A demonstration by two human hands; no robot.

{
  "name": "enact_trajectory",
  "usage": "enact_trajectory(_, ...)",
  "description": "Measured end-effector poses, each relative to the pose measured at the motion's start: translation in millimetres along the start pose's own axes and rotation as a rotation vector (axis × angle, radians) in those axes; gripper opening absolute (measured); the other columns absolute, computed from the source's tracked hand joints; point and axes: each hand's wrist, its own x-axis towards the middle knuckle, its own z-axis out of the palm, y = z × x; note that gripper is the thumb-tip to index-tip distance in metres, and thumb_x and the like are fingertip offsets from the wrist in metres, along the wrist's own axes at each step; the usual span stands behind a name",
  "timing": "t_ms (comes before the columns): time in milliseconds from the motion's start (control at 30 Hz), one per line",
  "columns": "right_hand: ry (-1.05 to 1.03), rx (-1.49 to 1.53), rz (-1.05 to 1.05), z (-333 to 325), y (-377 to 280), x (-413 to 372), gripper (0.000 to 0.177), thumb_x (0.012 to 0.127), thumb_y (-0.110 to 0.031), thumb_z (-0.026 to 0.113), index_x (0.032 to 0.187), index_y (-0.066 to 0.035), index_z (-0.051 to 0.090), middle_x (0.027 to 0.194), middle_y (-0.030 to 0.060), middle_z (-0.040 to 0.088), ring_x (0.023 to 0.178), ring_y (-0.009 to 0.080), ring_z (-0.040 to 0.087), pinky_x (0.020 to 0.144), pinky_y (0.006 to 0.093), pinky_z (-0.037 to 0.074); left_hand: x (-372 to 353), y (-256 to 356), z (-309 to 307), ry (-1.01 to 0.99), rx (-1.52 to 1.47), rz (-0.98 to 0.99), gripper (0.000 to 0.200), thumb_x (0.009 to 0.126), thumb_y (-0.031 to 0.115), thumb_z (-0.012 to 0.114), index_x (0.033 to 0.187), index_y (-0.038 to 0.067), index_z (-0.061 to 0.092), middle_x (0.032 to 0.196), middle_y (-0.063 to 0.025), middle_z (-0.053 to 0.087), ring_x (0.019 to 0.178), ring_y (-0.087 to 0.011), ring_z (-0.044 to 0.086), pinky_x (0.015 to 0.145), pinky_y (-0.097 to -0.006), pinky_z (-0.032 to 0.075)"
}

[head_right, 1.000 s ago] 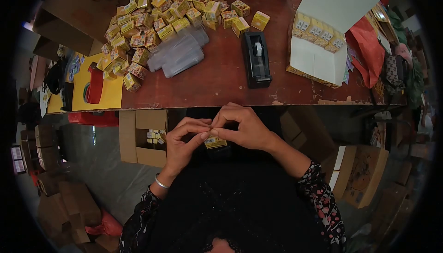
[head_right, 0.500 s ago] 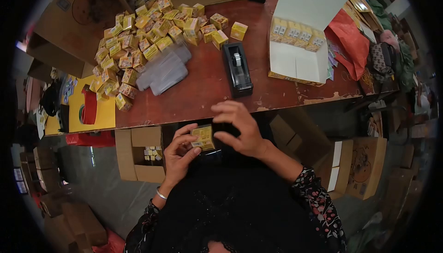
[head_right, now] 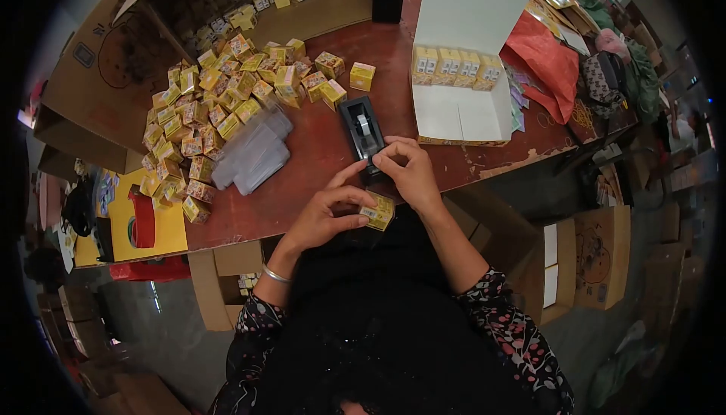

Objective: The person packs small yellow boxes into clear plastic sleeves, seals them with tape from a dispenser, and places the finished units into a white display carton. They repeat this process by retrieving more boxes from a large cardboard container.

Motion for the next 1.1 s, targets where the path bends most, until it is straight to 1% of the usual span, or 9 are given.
enact_trajectory(100,0.035,0.156,0.057,0,-4,-9,0.013,0.090,-0.014,0.078,0.090,-0.002,0.074,0.131,0.0194,0.062,0.127,0.0230,0.055,0.098,0.0350,0.046,8,-4,-2,-0.043,-0.051,-0.028,0.031,0.088,-0.006,0.073,0.116,0.007,0.073,0.167,-0.0136,0.025,0.114,-0.0140,0.065,0.093,-0.0310,0.057)
enact_trajectory(167,0.010,0.138,-0.054,-4,7,-15,0.013,0.091,-0.014,0.077,0.091,-0.002,0.073,0.136,0.0202,0.060,0.128,0.0220,0.056,0.095,0.0328,0.048,9,-4,-4,-0.049,-0.068,-0.034,0.031,0.088,-0.006,0.073,0.116,0.006,0.073,0.168,-0.0143,0.024,0.111,-0.0132,0.066,0.092,-0.0303,0.057)
enact_trajectory(467,0.031,0.011,-0.138,-2,27,-29,0.013,0.092,-0.012,0.077,0.092,0.001,0.073,0.141,0.0192,0.057,0.120,0.0198,0.062,0.089,0.0307,0.050,8,-7,-6,-0.041,-0.167,-0.046,0.029,0.088,-0.008,0.071,0.114,0.003,0.073,0.169,-0.0140,0.023,0.113,-0.0170,0.067,0.092,-0.0309,0.057)
enact_trajectory(667,0.074,0.041,-0.252,1,31,-29,0.007,0.094,-0.003,0.072,0.094,0.003,0.071,0.138,0.0165,0.058,0.113,0.0177,0.064,0.078,0.0248,0.056,3,-10,-4,0.042,-0.231,-0.024,0.030,0.087,-0.007,0.074,0.116,0.002,0.072,0.162,-0.0114,0.033,0.116,-0.0202,0.066,0.097,-0.0322,0.057)
enact_trajectory(767,0.118,-0.025,-0.330,-12,23,-31,0.005,0.094,-0.001,0.070,0.093,0.004,0.069,0.138,0.0141,0.056,0.099,0.0156,0.068,0.074,0.0238,0.057,-11,5,4,0.204,-0.175,0.101,0.031,0.086,-0.007,0.075,0.115,0.002,0.072,0.153,-0.0101,0.041,0.115,-0.0212,0.066,0.099,-0.0336,0.057)
enact_trajectory(800,0.164,-0.075,-0.304,-14,-5,-42,0.006,0.097,-0.003,0.069,0.095,0.003,0.068,0.122,0.0121,0.065,0.082,0.0119,0.069,0.069,0.0232,0.058,-17,12,7,0.267,-0.058,0.120,0.030,0.087,-0.006,0.075,0.115,0.002,0.072,0.150,-0.0103,0.043,0.117,-0.0211,0.065,0.100,-0.0337,0.056)
enact_trajectory(900,0.033,0.340,-0.152,-14,-35,-61,0.006,0.100,-0.005,0.066,0.100,0.001,0.068,0.100,0.0086,0.070,0.072,0.0085,0.066,0.065,0.0234,0.058,-33,34,23,0.416,0.271,0.190,0.028,0.088,-0.003,0.075,0.115,0.003,0.071,0.145,-0.0115,0.046,0.121,-0.0216,0.063,0.102,-0.0345,0.056)
enact_trajectory(933,-0.035,0.370,-0.182,-9,-46,-69,0.008,0.102,-0.006,0.064,0.103,0.001,0.067,0.084,0.0059,0.070,0.073,0.0089,0.067,0.064,0.0239,0.058,-36,41,29,0.448,0.367,0.234,0.029,0.088,-0.004,0.075,0.115,0.004,0.072,0.143,-0.0125,0.046,0.121,-0.0222,0.063,0.101,-0.0350,0.056)
enact_trajectory(1100,-0.172,0.447,-0.069,13,-56,-92,0.011,0.102,-0.009,0.066,0.106,0.002,0.068,0.086,0.0070,0.071,0.071,0.0101,0.069,0.063,0.0237,0.059,-38,34,47,0.571,0.596,0.422,0.032,0.085,-0.010,0.074,0.114,0.005,0.072,0.142,-0.0178,0.046,0.121,-0.0315,0.064,0.097,-0.0400,0.059)
